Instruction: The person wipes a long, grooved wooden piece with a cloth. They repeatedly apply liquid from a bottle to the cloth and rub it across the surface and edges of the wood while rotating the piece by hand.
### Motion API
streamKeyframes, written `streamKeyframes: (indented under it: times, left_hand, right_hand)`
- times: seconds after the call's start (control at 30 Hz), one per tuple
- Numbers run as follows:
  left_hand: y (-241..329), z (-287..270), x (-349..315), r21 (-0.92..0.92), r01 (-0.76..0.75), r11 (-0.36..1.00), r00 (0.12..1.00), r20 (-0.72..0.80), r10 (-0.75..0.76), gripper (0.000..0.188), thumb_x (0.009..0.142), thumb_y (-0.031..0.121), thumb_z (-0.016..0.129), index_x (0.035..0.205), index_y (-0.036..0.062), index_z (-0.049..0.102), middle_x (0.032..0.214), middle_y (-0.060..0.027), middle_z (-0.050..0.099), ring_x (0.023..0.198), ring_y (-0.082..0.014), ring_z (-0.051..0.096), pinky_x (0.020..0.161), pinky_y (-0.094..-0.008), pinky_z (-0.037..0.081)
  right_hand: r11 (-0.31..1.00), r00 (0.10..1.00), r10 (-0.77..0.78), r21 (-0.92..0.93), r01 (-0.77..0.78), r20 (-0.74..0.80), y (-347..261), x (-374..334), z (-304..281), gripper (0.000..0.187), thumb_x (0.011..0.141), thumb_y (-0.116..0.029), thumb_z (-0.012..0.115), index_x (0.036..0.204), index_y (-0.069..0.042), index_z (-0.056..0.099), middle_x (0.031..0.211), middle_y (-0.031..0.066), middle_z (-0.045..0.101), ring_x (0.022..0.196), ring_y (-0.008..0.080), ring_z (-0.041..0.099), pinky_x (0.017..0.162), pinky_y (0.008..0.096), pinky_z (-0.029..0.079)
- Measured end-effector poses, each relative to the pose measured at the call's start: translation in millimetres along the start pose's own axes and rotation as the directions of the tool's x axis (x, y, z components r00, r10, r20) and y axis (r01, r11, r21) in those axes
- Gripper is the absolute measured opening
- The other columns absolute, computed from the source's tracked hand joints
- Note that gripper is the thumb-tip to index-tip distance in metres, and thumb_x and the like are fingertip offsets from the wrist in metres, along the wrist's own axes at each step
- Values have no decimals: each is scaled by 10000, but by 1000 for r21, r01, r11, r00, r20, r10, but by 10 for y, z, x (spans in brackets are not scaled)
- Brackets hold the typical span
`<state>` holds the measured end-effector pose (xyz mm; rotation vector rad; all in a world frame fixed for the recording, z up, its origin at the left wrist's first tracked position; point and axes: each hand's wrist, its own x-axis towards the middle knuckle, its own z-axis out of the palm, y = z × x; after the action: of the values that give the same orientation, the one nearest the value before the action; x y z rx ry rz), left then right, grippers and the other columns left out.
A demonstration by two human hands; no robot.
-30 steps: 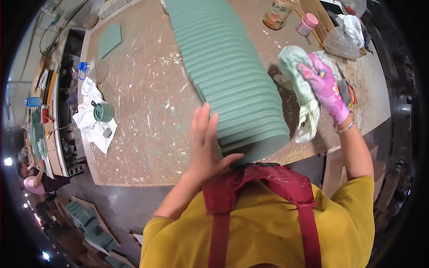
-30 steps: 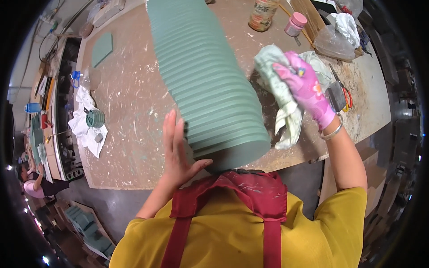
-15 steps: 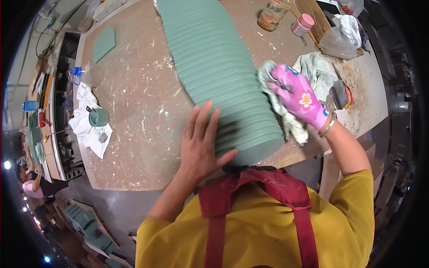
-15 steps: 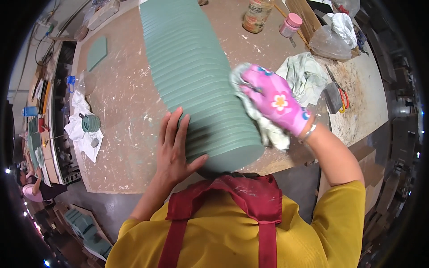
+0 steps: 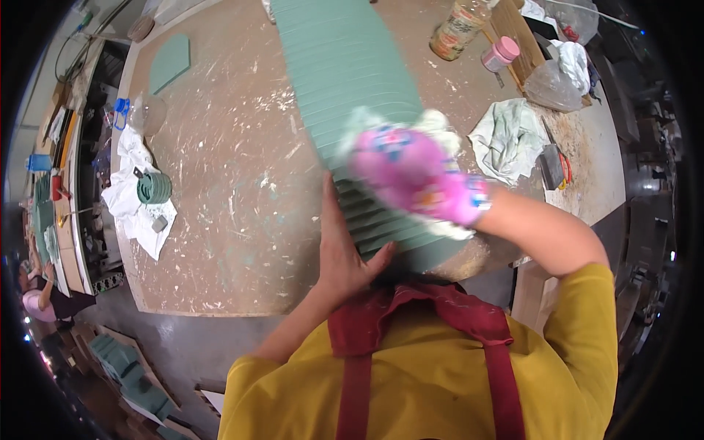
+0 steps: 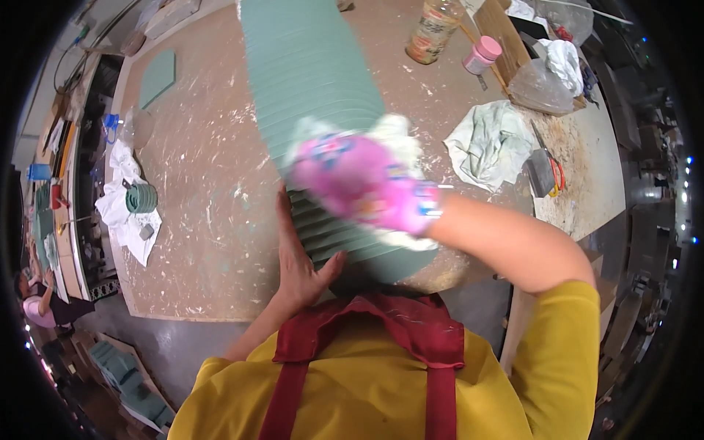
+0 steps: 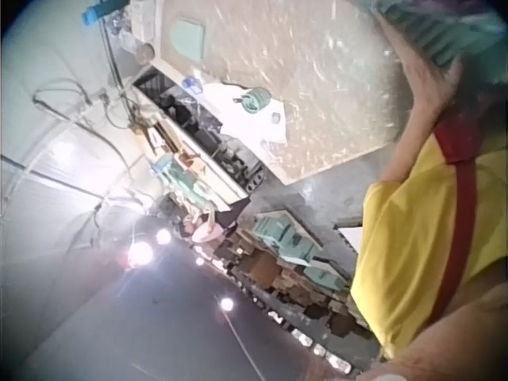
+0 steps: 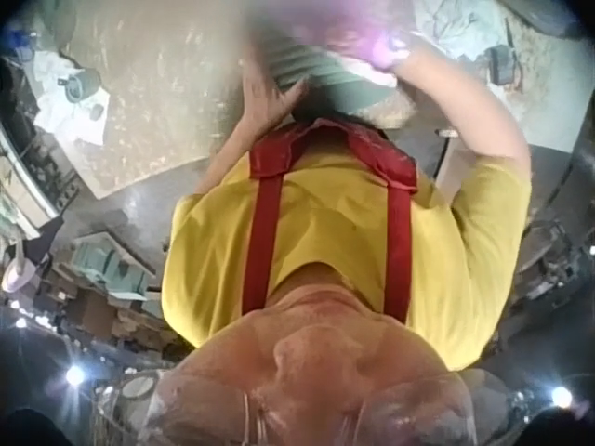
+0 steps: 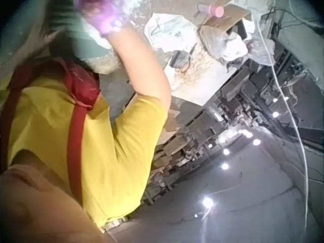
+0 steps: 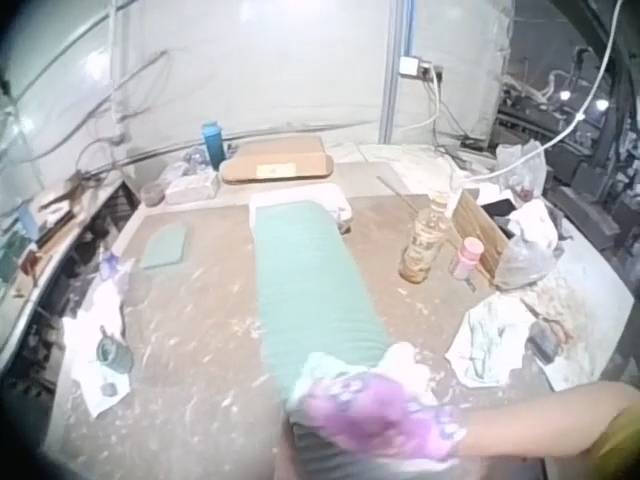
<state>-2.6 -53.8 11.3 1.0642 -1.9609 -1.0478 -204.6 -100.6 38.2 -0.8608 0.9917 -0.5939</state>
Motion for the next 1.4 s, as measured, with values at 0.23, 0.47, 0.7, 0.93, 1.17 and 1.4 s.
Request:
streamKeyframes:
  times: [0.23, 0.47, 0.7, 0.93, 1.17, 1.4]
  left_hand:
    - [-131, -194, 72, -430, 129, 893, 984, -53, -168, 1161, 682, 108, 736, 1426, -58, -139, 1524, -249, 76, 1409, -334, 151, 1113, -379, 217]
    - [-333, -66, 644, -566, 147, 811, 987, 34, -155, 1011, 786, 241, 649, 1453, -44, -55, 1529, -194, 102, 1403, -293, 143, 1136, -372, 124]
    - [-539, -244, 591, -605, 420, 676, 908, 293, -301, 907, 866, 377, 554, 1477, 3, -2, 1540, -157, 88, 1414, -273, 109, 1139, -363, 105]
    - [-568, -205, 938, -579, 139, 803, 946, -161, -280, 691, 988, 469, 286, 1485, 46, 58, 1558, -116, 57, 1433, -258, 71, 1147, -380, 90]
    - [-1423, 316, 836, -983, 176, 54, 785, 107, -610, 513, 1010, 347, 270, 1442, 73, 241, 1438, -135, 323, 1325, -243, 327, 1080, -362, 308]
    - [-1190, -100, 893, -833, 201, 515, 815, -150, -560, 512, 978, 315, 342, 1376, -4, 293, 1298, -126, 440, 1183, -221, 443, 987, -332, 389]
  right_hand:
    - [-238, 642, -626, -893, 383, 442, -235, 57, -394, 403, 945, -163, 493, 1334, -75, 444, 1303, 161, 490, 1160, 198, 521, 968, 294, 457]
    - [225, 702, -706, -970, 89, -99, -261, -72, -135, 404, 796, -70, 588, 1191, -16, 521, 1120, 185, 554, 992, 343, 570, 880, 435, 458]
    - [398, 890, -400, -833, 384, 219, -762, 797, 441, 303, 876, -166, 531, 1171, -113, 569, 1104, 135, 607, 1006, 250, 606, 891, 355, 475]
    - [620, 593, -762, -556, 554, -259, -463, 434, -855, 278, 921, -149, 495, 1176, -66, 571, 1218, 74, 574, 997, 192, 606, 834, 323, 516]
    - [-38, 648, -715, -941, 337, 261, -579, 1450, 583, 277, 863, -198, 524, 1094, -44, 533, 929, 161, 589, 876, 299, 604, 777, 405, 495]
    - [-164, 317, -849, -780, 605, 424, -594, 1210, 324, 360, 931, -257, 523, 1195, -14, 553, 1132, 81, 614, 1025, 200, 599, 958, 315, 450]
